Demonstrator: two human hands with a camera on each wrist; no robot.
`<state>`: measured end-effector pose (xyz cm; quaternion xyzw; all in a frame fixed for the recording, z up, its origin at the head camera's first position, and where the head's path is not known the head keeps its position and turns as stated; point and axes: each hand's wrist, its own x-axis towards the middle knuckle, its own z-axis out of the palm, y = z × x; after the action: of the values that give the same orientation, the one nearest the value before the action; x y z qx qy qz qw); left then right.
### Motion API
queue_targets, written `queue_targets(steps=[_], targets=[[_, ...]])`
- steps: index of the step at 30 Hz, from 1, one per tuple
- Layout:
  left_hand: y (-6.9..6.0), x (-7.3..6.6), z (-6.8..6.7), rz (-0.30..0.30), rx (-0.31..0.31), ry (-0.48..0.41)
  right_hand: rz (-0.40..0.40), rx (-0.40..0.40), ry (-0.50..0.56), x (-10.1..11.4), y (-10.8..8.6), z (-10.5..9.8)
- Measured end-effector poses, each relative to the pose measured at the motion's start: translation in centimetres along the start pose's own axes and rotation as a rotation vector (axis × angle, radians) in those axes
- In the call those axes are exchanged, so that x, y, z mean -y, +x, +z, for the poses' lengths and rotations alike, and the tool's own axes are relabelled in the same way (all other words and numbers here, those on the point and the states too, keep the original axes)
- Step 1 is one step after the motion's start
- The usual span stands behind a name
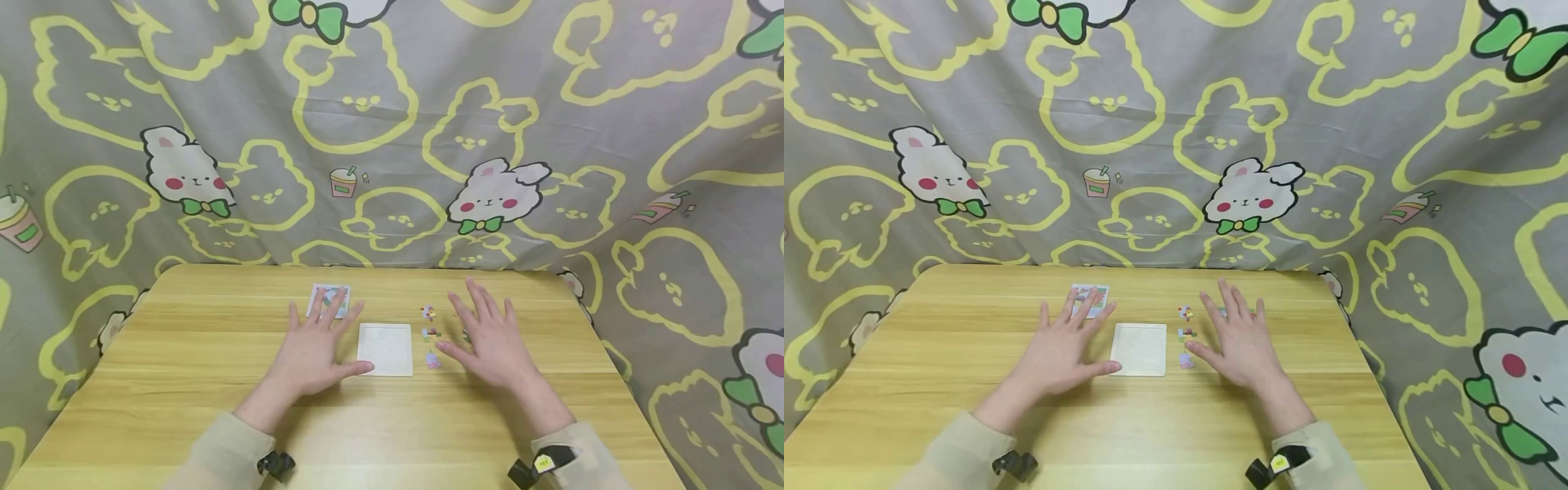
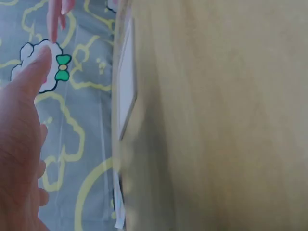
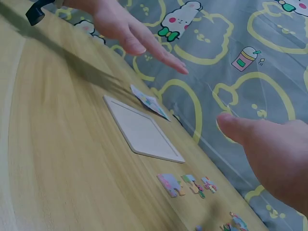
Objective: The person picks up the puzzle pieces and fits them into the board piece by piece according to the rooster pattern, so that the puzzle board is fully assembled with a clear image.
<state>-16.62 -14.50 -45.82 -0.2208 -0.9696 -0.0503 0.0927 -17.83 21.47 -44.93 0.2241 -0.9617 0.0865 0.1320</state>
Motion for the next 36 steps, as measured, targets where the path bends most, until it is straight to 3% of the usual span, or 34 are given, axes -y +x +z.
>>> queue_targets(steps=[6, 19, 22, 30, 36], targets=[[-0.3, -0.4, 0.8, 0.023, 0.002, 0.006, -0.04, -0.03, 0.02, 0.2, 0.3, 0.4], [-0.5, -1.1, 2.2, 0.057, 0.024, -0.042, -0.05, -0.022, 0.124, -0.1, 0.9, 1.4], [-0.5, -1.2, 2.3, 0.051, 0.038, -0.043, -0.049, -0.018, 0.15, -0.2, 1.1, 1.6], [-0.2, -1.7, 2.4, 0.017, 0.1, -0.148, -0.032, -0.001, 0.189, -0.5, 1.6, 2.3], [0.0, -1.9, 2.8, 0.002, 0.113, -0.151, 0.002, 0.034, 0.21, -0.7, 1.9, 2.6]])
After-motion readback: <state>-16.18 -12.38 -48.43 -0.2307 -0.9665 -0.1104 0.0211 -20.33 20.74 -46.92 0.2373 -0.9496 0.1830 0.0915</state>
